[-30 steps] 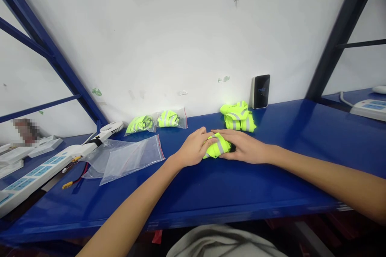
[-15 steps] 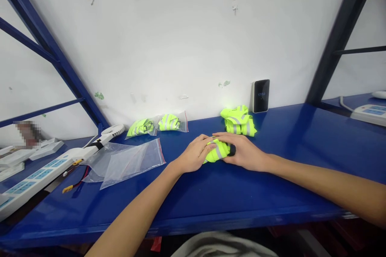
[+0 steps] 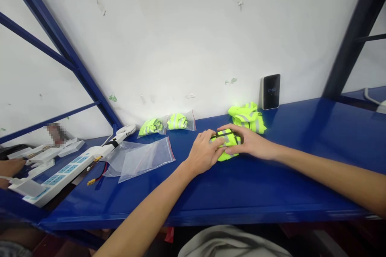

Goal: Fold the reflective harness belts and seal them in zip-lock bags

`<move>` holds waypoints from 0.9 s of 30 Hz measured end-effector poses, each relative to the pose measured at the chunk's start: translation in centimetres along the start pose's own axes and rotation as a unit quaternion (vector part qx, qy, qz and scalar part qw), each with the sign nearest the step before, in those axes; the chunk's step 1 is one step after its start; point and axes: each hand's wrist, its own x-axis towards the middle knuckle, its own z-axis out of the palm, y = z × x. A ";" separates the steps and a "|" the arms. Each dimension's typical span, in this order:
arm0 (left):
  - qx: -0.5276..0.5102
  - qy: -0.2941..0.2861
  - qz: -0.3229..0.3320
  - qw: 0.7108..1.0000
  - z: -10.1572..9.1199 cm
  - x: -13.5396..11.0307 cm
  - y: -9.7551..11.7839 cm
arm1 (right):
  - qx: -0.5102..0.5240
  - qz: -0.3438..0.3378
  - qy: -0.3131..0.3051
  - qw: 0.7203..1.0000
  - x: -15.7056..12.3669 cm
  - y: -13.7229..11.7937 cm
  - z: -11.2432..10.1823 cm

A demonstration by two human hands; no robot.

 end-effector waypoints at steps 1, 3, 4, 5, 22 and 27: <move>-0.024 0.026 0.000 0.999 0.1 0.0 0.0 | 0.026 -0.002 0.001 1.000 -0.1 -0.1 0.1; -0.069 0.080 -0.001 0.994 0.1 0.0 0.0 | 0.069 -0.001 -0.008 0.998 -0.3 -0.2 0.2; -0.086 0.099 -0.004 0.991 0.0 0.1 0.0 | 0.082 -0.001 -0.016 0.997 -0.4 -0.3 0.3; -0.100 0.110 -0.016 0.989 -0.1 0.1 0.1 | 0.088 -0.003 -0.022 0.996 -0.5 -0.4 0.3; -0.145 -0.068 -0.158 0.974 -2.0 0.6 0.2 | 0.140 0.065 -0.023 0.988 -0.6 -0.3 1.0; -0.158 -0.093 -0.172 0.968 -2.3 0.5 0.8 | 0.081 0.027 -0.015 0.996 -0.8 -0.2 1.6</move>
